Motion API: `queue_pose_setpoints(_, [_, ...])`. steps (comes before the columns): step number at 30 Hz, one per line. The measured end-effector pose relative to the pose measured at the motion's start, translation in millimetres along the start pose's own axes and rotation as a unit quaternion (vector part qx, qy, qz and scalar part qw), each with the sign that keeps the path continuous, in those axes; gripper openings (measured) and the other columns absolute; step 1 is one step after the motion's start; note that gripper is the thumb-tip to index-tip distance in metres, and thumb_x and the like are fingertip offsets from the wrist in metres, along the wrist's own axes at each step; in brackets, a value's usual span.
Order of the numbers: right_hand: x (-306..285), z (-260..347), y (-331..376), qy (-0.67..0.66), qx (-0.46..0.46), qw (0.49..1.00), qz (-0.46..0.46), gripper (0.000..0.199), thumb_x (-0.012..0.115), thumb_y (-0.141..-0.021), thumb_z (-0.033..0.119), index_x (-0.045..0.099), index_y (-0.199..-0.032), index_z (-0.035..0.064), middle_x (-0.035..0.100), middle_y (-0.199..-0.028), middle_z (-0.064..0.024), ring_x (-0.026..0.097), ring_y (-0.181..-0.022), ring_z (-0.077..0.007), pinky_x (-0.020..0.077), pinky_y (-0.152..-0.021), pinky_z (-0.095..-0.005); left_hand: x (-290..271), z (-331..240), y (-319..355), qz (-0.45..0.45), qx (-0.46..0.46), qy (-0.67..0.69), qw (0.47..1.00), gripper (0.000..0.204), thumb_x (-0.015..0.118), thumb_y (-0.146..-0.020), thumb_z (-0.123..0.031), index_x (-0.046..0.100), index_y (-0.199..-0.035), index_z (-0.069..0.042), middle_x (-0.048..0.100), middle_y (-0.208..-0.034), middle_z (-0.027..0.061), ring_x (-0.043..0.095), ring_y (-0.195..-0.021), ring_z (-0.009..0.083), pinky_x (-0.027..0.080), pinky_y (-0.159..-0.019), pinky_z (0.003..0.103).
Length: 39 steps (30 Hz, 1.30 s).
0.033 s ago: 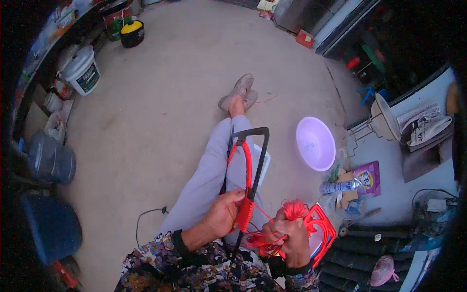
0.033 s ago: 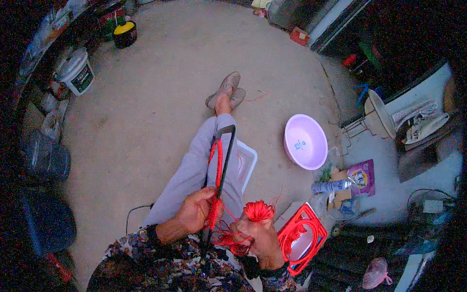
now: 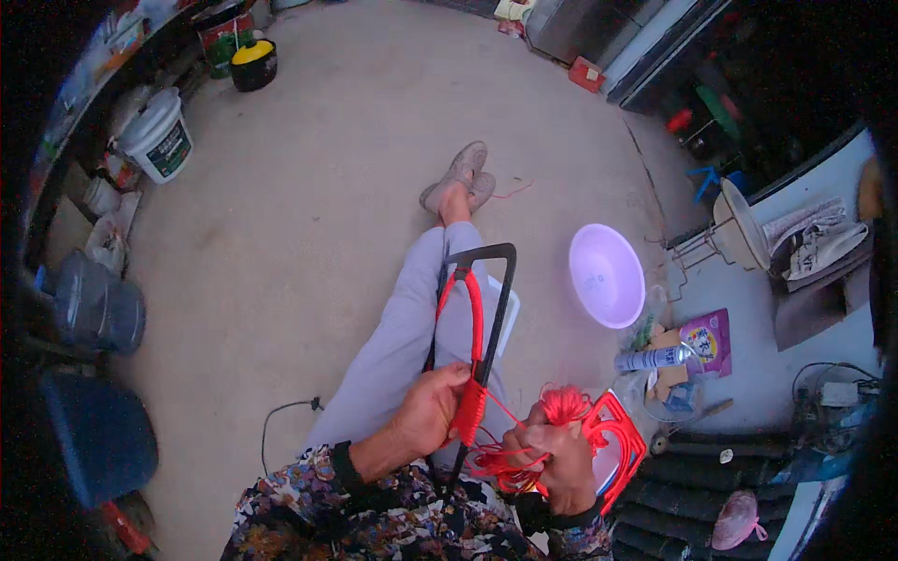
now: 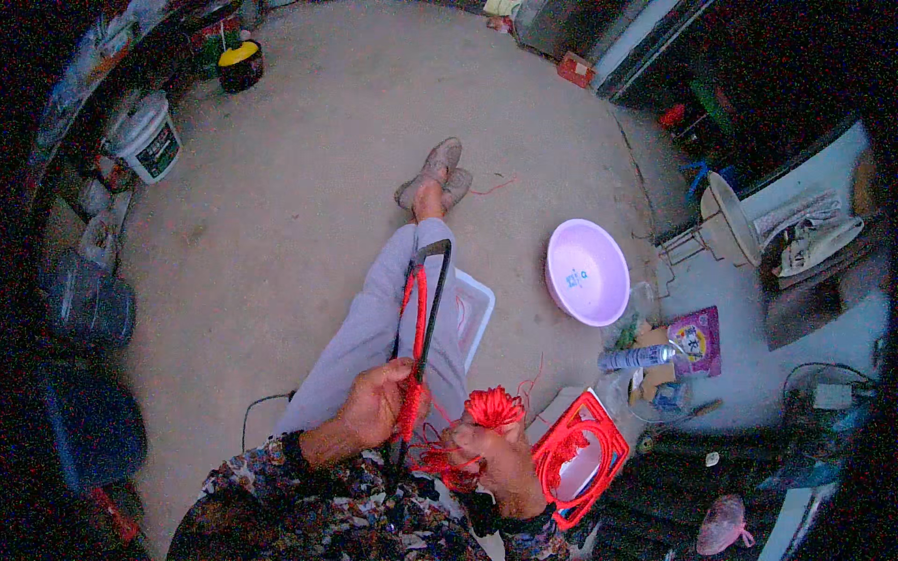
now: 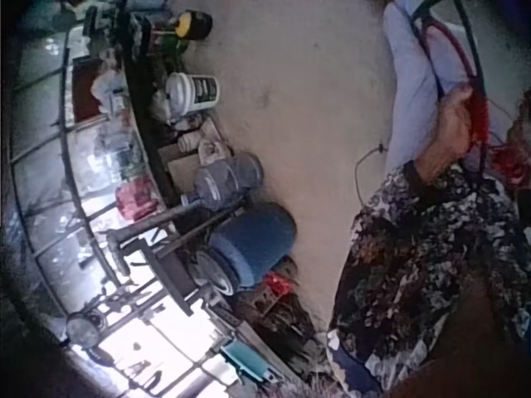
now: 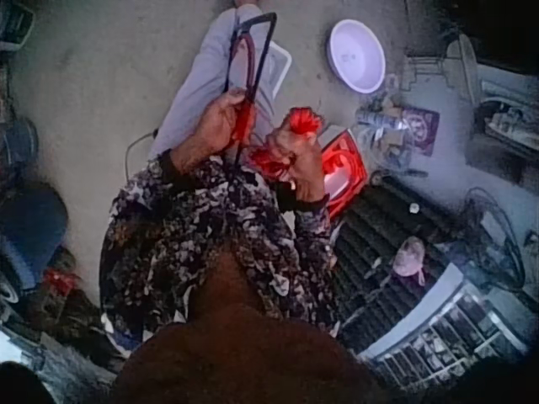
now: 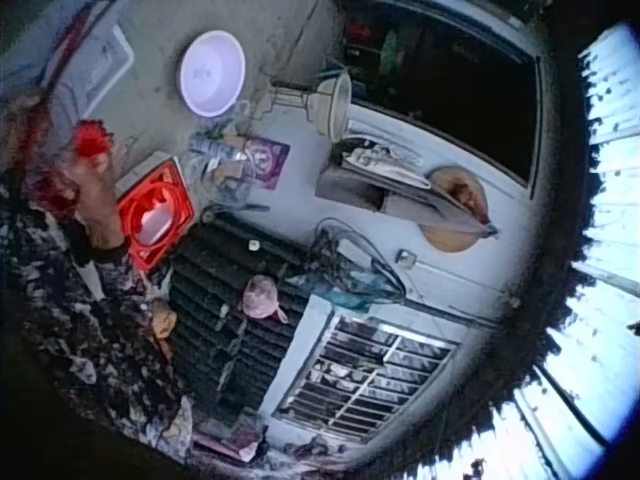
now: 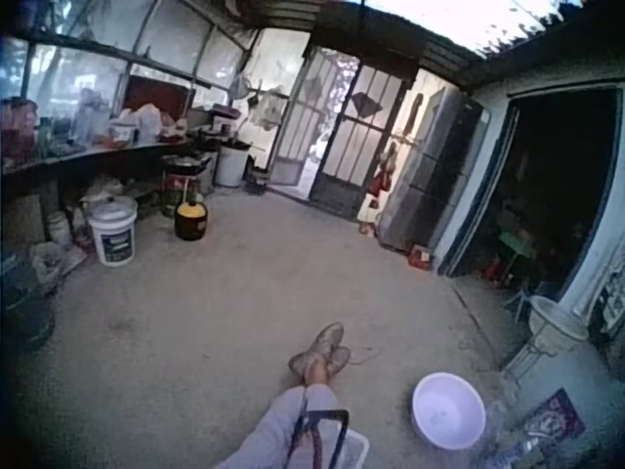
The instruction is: The recorder is wrapping a black furniture frame with red plastic cord.
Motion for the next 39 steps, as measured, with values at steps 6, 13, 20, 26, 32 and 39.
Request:
queue_pose_setpoints(6, [4,-3,5,-0.015,-0.015,0.999,0.048,0.014,0.057,-0.077,0.008,0.044,-0.073,0.0080,0.041,-0.055,0.0003,0.038,-0.047,-0.0080,0.0264,-0.040,-0.0225,10,1,-1,-0.093,0.012,0.042,0.995,0.020,0.050,-0.084,-0.027,0.053,-0.085,-0.008,0.059,-0.066,0.0069,0.054,-0.049,0.0168,0.035,-0.034,0.029])
queue_pose_setpoints(13, [9,2,6,0.028,-0.029,0.997,0.068,0.015,0.059,-0.079,0.009,0.045,-0.073,0.0099,0.042,-0.057,0.0032,0.037,-0.047,-0.0062,0.0272,-0.041,-0.0221,1,1,-1,-0.056,0.013,0.014,0.998,0.020,0.052,-0.084,-0.026,0.054,-0.089,-0.006,0.057,-0.067,0.0076,0.054,-0.052,0.0191,0.036,-0.036,0.030])
queue_pose_setpoints(20, [-17,6,-11,0.264,-0.117,0.957,0.020,0.014,0.062,-0.082,0.018,0.058,-0.086,0.0054,0.053,-0.063,0.0016,0.049,-0.055,-0.0075,0.0379,-0.050,-0.0232,2,-8,8,0.017,0.033,0.001,0.999,0.023,0.052,-0.085,-0.024,0.055,-0.094,-0.003,0.058,-0.075,0.0103,0.056,-0.065,0.0212,0.043,-0.055,0.032])
queue_pose_setpoints(26, [-24,35,-20,0.491,-0.237,0.834,-0.087,0.051,0.066,-0.078,0.016,0.046,-0.123,0.0049,0.064,-0.083,-0.0091,0.058,-0.072,-0.0151,0.0470,-0.069,-0.0308,-5,-42,26,-0.098,0.167,-0.180,0.964,0.028,0.056,-0.085,-0.017,0.056,-0.108,-0.001,0.059,-0.082,0.0076,0.056,-0.073,0.0191,0.046,-0.065,0.031])
queue_pose_setpoints(32, [28,57,-9,0.426,-0.282,0.859,0.032,0.057,0.063,-0.078,0.011,0.039,-0.130,0.0068,0.057,-0.112,-0.0176,0.057,-0.102,-0.0202,0.0451,-0.084,-0.0321,56,-82,53,-0.015,0.321,-0.505,0.801,0.029,0.062,-0.083,-0.014,0.059,-0.109,-0.002,0.058,-0.100,0.0067,0.055,-0.090,0.0173,0.043,-0.081,0.029])
queue_pose_setpoints(39, [62,59,-13,0.393,-0.327,0.854,0.093,0.067,0.057,-0.080,0.007,0.025,-0.138,0.0071,0.055,-0.110,-0.0243,0.060,-0.095,-0.0344,0.0459,-0.080,-0.0373,126,-77,56,0.022,0.435,-0.593,0.677,0.035,0.067,-0.079,-0.015,0.058,-0.109,-0.001,0.053,-0.109,0.0082,0.050,-0.104,0.0202,0.039,-0.090,0.032])
Point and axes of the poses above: each hand's wrist, its own y-axis away from the middle knuckle, its own x-axis out of the palm, z = x × y, the point moved 4 cm from there along -y, towards the middle knuckle
